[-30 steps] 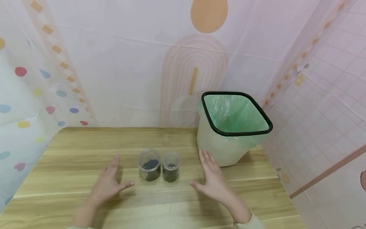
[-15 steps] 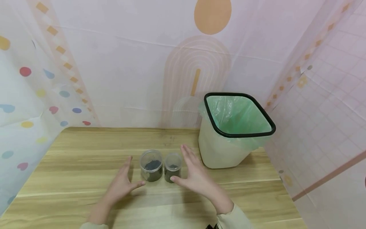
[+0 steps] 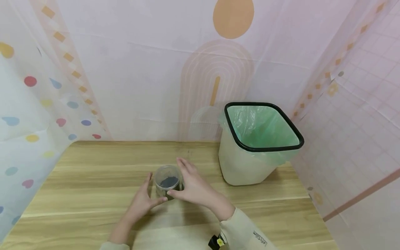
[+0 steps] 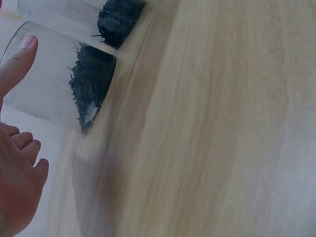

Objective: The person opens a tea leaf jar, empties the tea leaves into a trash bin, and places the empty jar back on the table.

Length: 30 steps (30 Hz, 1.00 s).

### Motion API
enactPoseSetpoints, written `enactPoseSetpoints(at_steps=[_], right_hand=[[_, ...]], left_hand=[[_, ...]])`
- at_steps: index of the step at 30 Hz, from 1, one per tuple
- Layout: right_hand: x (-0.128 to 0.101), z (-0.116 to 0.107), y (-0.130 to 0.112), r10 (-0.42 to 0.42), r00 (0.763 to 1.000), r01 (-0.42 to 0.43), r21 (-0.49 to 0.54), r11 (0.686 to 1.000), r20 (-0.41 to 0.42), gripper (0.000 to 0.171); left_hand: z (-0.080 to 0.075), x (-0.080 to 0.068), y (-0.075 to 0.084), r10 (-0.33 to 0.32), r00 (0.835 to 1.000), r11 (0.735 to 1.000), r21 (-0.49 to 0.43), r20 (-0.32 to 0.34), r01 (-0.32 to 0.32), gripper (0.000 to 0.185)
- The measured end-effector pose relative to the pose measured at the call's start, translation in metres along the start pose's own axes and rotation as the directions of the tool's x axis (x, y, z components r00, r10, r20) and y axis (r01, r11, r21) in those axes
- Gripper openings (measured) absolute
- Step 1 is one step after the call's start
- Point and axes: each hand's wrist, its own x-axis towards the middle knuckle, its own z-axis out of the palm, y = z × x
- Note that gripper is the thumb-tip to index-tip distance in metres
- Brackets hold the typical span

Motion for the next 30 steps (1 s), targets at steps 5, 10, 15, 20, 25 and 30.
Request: enactPoseSetpoints(at_steps=[5,10,15,20,25,30], right_hand=[[0.019,0.004,-0.006,0.021,0.999,-0.018,-0.081,0.997,0.042,0.095],[0.037,0.010,-0.006,0.039,0.994,-0.018,-0.197,0.980,0.105,0.094],[0.049,0.017,-0.007,0.044,0.985,0.006,-0.287,0.958,0.165,0.091],[0.057,0.023,-0.010,0.054,0.976,0.022,-0.339,0.941,0.211,0.091],[0.059,0.027,-0.014,0.069,0.967,0.031,-0.384,0.923,0.244,0.090],[0.062,0.031,-0.016,0.102,0.963,0.012,-0.419,0.908,0.249,0.092]], left_hand=[[0.005,0.002,0.001,-0.029,1.000,1.000,0.007,-0.007,0.029,0.113],[0.008,0.006,0.003,-0.056,0.998,0.998,-0.007,-0.002,0.056,0.113],[0.010,0.009,0.003,-0.076,0.997,0.997,-0.031,-0.009,0.076,0.112],[0.013,0.009,0.002,-0.077,0.997,0.992,-0.100,-0.008,0.076,0.109],[0.016,0.010,0.003,-0.099,0.995,0.988,-0.123,-0.013,0.097,0.108],[0.017,0.010,0.002,-0.112,0.993,0.985,-0.137,-0.026,0.107,0.106]])
